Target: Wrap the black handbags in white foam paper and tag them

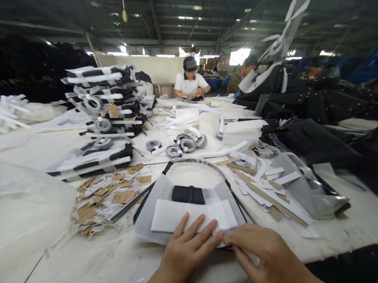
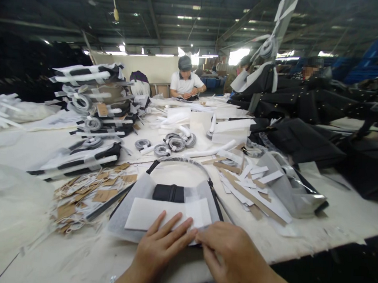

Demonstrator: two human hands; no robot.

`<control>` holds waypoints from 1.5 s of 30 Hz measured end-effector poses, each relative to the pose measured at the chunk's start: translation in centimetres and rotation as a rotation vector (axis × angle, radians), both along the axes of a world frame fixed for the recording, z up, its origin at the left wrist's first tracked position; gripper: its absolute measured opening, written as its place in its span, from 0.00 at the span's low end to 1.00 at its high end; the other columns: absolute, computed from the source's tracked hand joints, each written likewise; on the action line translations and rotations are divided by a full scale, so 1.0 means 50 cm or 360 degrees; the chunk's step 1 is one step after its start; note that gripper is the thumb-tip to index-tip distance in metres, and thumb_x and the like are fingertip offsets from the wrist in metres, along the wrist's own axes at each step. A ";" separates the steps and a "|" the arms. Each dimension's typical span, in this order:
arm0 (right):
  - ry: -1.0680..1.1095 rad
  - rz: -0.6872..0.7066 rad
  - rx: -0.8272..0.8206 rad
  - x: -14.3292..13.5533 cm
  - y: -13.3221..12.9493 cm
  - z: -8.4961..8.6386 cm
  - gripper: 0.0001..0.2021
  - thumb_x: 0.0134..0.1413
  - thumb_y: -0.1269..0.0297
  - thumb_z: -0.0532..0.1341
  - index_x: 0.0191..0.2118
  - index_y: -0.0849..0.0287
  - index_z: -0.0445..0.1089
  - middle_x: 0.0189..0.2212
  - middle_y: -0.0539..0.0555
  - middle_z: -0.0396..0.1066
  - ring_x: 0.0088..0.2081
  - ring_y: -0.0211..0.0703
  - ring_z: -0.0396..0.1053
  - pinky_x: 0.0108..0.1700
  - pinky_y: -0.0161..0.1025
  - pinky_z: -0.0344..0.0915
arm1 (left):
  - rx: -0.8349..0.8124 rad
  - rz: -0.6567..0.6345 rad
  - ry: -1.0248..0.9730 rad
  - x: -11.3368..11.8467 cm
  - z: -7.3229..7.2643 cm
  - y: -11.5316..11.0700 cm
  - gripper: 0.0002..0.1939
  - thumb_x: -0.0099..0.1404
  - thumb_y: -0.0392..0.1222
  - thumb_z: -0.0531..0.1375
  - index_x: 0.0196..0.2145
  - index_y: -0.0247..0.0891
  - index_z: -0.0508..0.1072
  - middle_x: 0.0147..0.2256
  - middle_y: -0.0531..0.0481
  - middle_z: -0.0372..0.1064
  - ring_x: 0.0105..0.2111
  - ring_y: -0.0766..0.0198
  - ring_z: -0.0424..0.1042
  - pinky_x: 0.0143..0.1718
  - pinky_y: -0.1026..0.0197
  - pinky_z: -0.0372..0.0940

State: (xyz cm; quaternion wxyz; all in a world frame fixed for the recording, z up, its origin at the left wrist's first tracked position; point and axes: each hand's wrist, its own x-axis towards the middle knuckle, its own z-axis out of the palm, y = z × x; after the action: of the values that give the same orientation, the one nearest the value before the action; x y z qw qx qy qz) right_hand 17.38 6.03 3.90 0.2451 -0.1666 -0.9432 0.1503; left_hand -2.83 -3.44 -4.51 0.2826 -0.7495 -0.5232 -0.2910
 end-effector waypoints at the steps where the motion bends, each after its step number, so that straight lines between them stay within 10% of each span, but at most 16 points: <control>1: -0.0014 -0.0038 -0.0054 -0.008 0.020 0.010 0.12 0.60 0.73 0.56 0.40 0.55 0.76 0.33 0.52 0.79 0.34 0.41 0.76 0.37 0.35 0.72 | 0.0004 0.0002 0.0002 0.001 -0.001 0.000 0.16 0.75 0.40 0.54 0.56 0.52 0.72 0.59 0.61 0.68 0.60 0.63 0.67 0.71 0.47 0.41; 12: -0.0631 0.0564 0.0107 -0.141 0.211 -0.039 0.23 0.64 0.75 0.50 0.62 0.68 0.65 0.61 0.63 0.66 0.63 0.46 0.62 0.65 0.44 0.62 | 0.0125 0.0032 -0.0062 0.011 -0.008 0.008 0.13 0.74 0.42 0.55 0.52 0.51 0.76 0.59 0.61 0.68 0.59 0.61 0.69 0.71 0.44 0.42; 28: -0.0898 0.0084 0.0293 -0.152 0.188 -0.034 0.12 0.58 0.76 0.56 0.40 0.66 0.78 0.39 0.65 0.79 0.55 0.58 0.70 0.59 0.57 0.60 | 0.0218 0.0061 -0.0188 0.019 -0.009 0.016 0.12 0.73 0.42 0.56 0.48 0.50 0.78 0.53 0.62 0.74 0.53 0.63 0.74 0.71 0.46 0.42; 33: -0.0901 0.0117 0.0222 -0.164 0.210 -0.030 0.11 0.60 0.76 0.55 0.36 0.64 0.77 0.37 0.61 0.79 0.45 0.50 0.76 0.51 0.47 0.68 | 0.0143 0.0040 -0.0174 0.016 -0.013 0.014 0.14 0.75 0.42 0.53 0.49 0.52 0.77 0.56 0.63 0.72 0.55 0.65 0.71 0.71 0.48 0.41; 38: -0.0416 0.0066 0.0171 -0.094 0.195 -0.015 0.14 0.68 0.69 0.53 0.50 0.60 0.74 0.50 0.59 0.76 0.54 0.48 0.71 0.59 0.48 0.66 | 0.0046 0.0046 -0.0141 0.013 -0.010 0.005 0.15 0.75 0.41 0.52 0.54 0.51 0.74 0.59 0.59 0.69 0.59 0.64 0.68 0.71 0.49 0.44; 41: 0.0169 -0.0080 0.0186 0.008 0.125 -0.021 0.13 0.67 0.69 0.56 0.53 0.58 0.72 0.50 0.57 0.76 0.54 0.47 0.72 0.59 0.45 0.68 | -0.0079 0.0032 -0.0128 0.010 -0.002 0.000 0.16 0.75 0.41 0.53 0.56 0.50 0.72 0.59 0.61 0.68 0.59 0.64 0.67 0.71 0.50 0.41; 45: 0.0085 0.0101 0.0298 0.133 0.015 -0.077 0.15 0.65 0.61 0.62 0.55 0.58 0.71 0.48 0.58 0.78 0.55 0.48 0.72 0.57 0.44 0.71 | -0.0178 0.0026 -0.0120 0.008 0.007 -0.001 0.17 0.76 0.40 0.50 0.58 0.49 0.71 0.59 0.62 0.68 0.59 0.63 0.67 0.71 0.50 0.41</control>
State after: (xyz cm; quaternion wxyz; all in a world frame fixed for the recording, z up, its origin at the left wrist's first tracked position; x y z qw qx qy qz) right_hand 24.04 6.76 0.03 0.2796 -0.1091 -0.9511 0.0735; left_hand -2.42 -3.50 -4.16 0.2227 -0.7483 -0.5551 -0.2869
